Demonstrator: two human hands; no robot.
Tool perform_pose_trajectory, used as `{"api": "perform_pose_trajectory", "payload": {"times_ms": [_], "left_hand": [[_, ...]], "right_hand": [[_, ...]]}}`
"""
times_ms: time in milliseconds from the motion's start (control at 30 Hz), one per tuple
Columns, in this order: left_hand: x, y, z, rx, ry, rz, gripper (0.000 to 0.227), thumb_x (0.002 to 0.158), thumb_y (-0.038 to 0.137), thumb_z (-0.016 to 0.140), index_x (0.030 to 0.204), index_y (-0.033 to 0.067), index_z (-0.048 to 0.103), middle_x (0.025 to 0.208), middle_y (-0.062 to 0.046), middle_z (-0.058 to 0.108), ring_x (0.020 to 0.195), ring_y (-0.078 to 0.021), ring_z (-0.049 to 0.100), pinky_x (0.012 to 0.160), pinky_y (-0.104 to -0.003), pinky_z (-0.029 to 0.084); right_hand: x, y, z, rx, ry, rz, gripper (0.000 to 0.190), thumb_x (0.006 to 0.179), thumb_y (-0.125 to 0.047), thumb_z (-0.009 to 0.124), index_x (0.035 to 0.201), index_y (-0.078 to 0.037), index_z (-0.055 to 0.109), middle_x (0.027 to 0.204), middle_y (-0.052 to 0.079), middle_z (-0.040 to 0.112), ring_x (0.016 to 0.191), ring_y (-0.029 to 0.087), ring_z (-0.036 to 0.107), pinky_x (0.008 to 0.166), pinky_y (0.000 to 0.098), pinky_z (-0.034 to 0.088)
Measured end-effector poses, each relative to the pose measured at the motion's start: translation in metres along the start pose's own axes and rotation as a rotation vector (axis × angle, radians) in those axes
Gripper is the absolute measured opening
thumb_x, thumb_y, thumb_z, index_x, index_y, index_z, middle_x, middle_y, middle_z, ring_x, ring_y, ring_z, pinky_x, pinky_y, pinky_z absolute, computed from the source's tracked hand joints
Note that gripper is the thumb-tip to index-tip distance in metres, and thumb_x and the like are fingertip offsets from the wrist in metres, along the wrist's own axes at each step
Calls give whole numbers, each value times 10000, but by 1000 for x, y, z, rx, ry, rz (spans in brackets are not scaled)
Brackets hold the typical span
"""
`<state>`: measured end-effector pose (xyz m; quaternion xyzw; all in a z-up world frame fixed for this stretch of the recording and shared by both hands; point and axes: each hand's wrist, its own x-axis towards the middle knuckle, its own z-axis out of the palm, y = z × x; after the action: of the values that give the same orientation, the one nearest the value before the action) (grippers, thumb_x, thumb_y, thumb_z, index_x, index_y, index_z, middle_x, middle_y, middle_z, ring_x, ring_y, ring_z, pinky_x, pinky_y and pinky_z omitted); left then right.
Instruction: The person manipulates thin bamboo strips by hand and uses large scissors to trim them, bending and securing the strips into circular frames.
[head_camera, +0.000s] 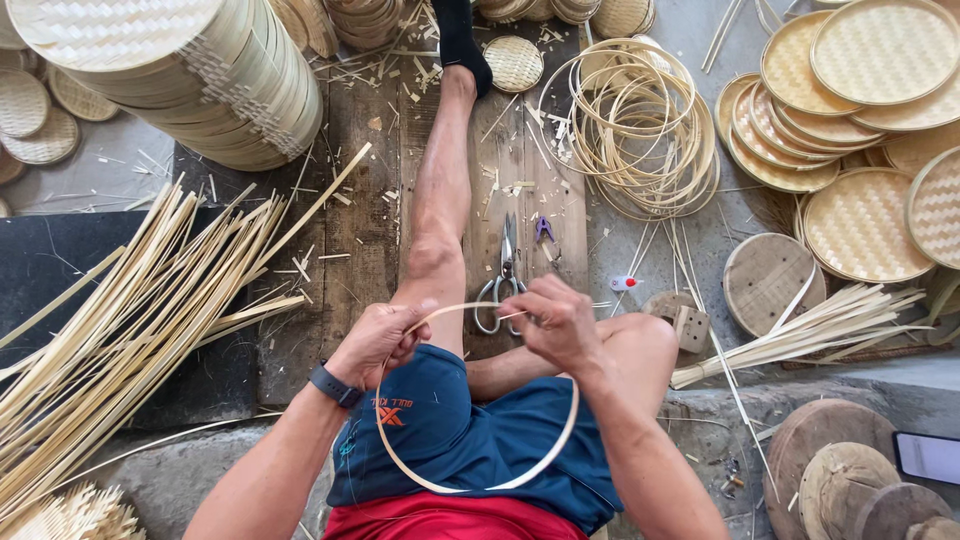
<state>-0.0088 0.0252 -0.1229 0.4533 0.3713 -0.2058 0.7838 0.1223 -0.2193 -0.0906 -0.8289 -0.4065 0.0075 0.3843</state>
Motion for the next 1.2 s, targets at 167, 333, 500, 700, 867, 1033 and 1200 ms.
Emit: {"api": "perform_pose_trajectory", "payload": {"times_ms": [167,333,500,700,867,1033,1200], "left_hand": [[23,-13,-49,335,281,314,421,906,443,676,1180,133,755,901,-17,747,703,-105,642,621,-259,544],[36,-42,-164,1334,779,412,679,850,436,769,1395,70,597,1417,-222,573,1312,-364,522,1117,-494,405],[30,-85,-242,1576,860,77,666,860,289,750,1489,219,542,1494,-129,517,1350,-360,505,1088,-557,431],[25,-90,-262,1610,1064,449,518,736,281,766,1233,150,703,1314,-173,599,1244,-382,543,964,-505,491],[40,-74,-263,1530,1012,277,131,946,270,704,969,179,796,1240,-95,642,1248,-329,561,1029,-479,500],[66,-72,-276,1402,1065,397,411,914,109,580,1309,93,695,1269,-184,633,1158,-408,579,890,-562,499],[67,-79,-284,1298,1034,215,226,993,188,555,1076,140,759,1167,-154,695,1169,-355,629,1005,-499,519]], "right_hand": [[-9,74,-29,16,143,315,110,923,-182,759,885,-84,791,817,41,725,657,128,668,588,303,526],[-10,134,-58,496,612,876,281,1005,-315,763,897,-55,758,790,60,701,649,148,660,499,270,359],[-29,129,-30,453,501,789,214,966,-278,718,951,-69,766,816,-4,749,620,82,685,540,221,524],[-48,96,38,612,266,816,202,953,-203,727,915,-11,774,727,-4,691,555,43,570,493,229,456],[-49,71,62,615,91,819,239,963,-232,725,911,-4,775,696,-5,681,542,38,530,491,214,425],[-50,55,72,596,-20,781,246,962,-242,718,945,-6,785,696,-5,677,546,38,519,492,214,414],[-54,50,76,614,-56,797,240,965,-230,705,976,-6,792,712,1,678,553,44,514,497,215,408]]}}
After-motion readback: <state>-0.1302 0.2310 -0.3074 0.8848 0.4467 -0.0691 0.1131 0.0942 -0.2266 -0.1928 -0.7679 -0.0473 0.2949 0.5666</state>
